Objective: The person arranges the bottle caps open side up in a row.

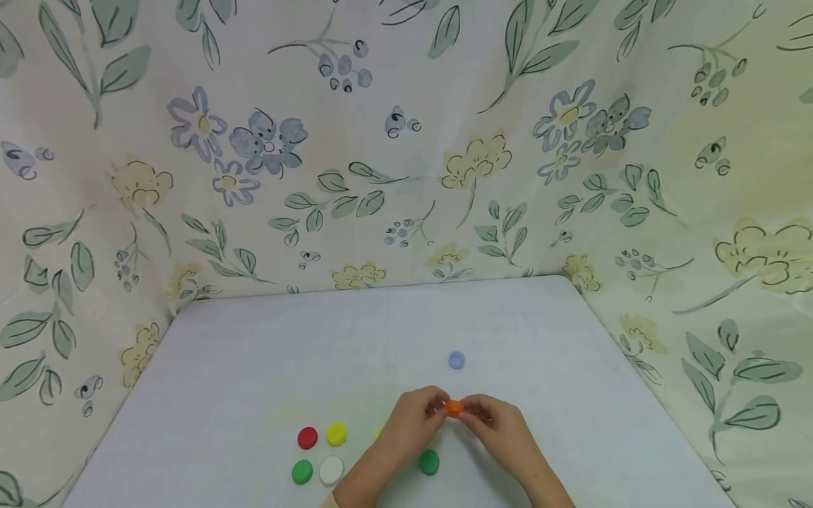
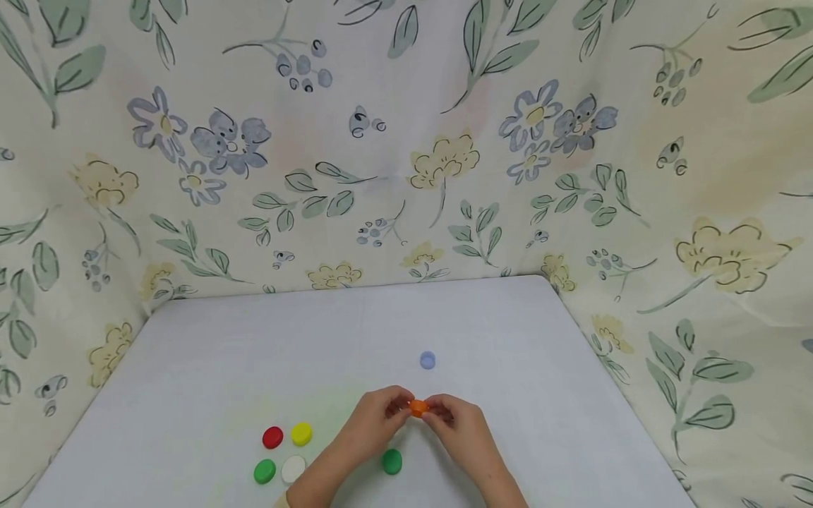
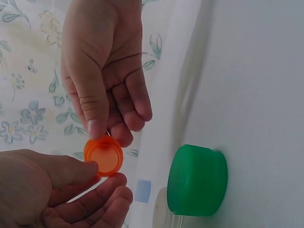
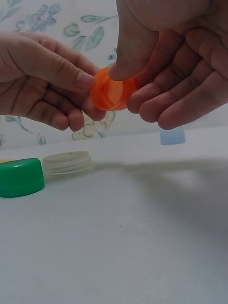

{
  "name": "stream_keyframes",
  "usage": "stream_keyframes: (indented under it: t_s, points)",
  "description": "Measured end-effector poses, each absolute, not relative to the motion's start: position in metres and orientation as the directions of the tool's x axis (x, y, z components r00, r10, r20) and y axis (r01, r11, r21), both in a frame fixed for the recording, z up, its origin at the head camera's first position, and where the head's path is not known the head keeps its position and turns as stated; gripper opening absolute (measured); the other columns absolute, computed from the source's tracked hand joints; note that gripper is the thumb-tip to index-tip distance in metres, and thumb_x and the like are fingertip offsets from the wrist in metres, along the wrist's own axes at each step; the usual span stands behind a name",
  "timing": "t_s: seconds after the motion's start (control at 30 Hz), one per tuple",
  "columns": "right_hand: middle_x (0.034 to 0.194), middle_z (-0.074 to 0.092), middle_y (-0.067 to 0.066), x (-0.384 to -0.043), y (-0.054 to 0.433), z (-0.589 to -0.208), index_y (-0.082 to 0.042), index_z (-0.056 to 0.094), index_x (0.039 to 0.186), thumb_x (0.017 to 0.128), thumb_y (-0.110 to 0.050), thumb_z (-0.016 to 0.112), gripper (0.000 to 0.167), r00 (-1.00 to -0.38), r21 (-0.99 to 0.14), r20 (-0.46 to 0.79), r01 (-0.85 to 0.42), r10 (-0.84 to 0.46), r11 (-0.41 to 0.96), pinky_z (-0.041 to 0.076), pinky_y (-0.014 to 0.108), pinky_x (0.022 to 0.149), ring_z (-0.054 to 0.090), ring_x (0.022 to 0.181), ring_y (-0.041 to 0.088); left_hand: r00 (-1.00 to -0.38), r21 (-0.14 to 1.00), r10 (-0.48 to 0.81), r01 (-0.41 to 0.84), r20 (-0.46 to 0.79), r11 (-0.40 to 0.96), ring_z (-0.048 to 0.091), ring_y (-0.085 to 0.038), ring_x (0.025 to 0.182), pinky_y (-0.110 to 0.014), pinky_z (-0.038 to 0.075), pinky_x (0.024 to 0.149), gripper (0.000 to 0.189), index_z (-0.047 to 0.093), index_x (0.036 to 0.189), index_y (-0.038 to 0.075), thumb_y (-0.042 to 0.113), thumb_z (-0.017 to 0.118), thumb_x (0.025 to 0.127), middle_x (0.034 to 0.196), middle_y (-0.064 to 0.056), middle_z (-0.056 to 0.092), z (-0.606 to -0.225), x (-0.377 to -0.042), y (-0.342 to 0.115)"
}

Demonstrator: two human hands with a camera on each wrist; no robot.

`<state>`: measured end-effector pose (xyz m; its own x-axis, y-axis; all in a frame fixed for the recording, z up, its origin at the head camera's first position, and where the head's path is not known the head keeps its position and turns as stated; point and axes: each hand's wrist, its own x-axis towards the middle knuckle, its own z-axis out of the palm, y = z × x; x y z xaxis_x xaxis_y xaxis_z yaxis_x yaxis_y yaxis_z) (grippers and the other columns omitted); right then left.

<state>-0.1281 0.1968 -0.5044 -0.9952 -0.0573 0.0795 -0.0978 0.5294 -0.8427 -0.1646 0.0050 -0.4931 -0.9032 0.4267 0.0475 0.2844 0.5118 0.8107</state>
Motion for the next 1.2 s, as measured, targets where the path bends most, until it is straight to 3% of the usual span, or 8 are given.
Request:
stream_keyframes:
  t_s: [0.33,0.8,1.2]
  points:
    - [0.097,0.076,0.001,-0.134,0.19,-0.5,-0.006,0.076,0.106,0.095,-0.013,0.074,0.014,-0.996,-0.848,0.081,-0.086,-0.032,0.523,0.057,0.024,0.076,0.072,0.088,0.014,-0.92,0.831,0.387,0.26,0.059,0.491,0.059,-0.005,0.078,-0.023,0.053,0.071,0.013,0.075,0.108,0.006,0.005,0.071,0.095,0.091,0.008,0.07,-0.495,-0.168,0.003]
    - [0.086,0.07,-0.004,-0.146,0.184,-0.501,-0.01,0.07,0.103,0.093,-0.014,0.077,0.013,-0.999,-0.856,0.009,0.02,0.054,0.516,0.055,0.025,0.065,0.065,0.076,0.013,-0.945,0.816,0.319,0.246,0.08,0.523,0.054,-0.011,0.078,-0.024,0.05,0.069,0.015,0.076,0.108,0.002,0.004,0.072,0.094,0.092,0.003,0.066,-0.493,-0.171,0.005]
    - [0.085,0.071,-0.002,-0.154,0.18,-0.499,-0.008,0.072,0.1,0.093,-0.01,0.076,0.009,-0.998,-0.862,0.025,0.005,0.052,0.506,0.054,0.025,0.062,0.064,0.074,0.013,-0.965,0.84,0.257,0.183,0.054,0.511,0.057,-0.011,0.077,-0.024,0.053,0.068,0.011,0.077,0.103,0.002,0.005,0.074,0.093,0.089,0.002,0.069,-0.495,-0.179,0.008]
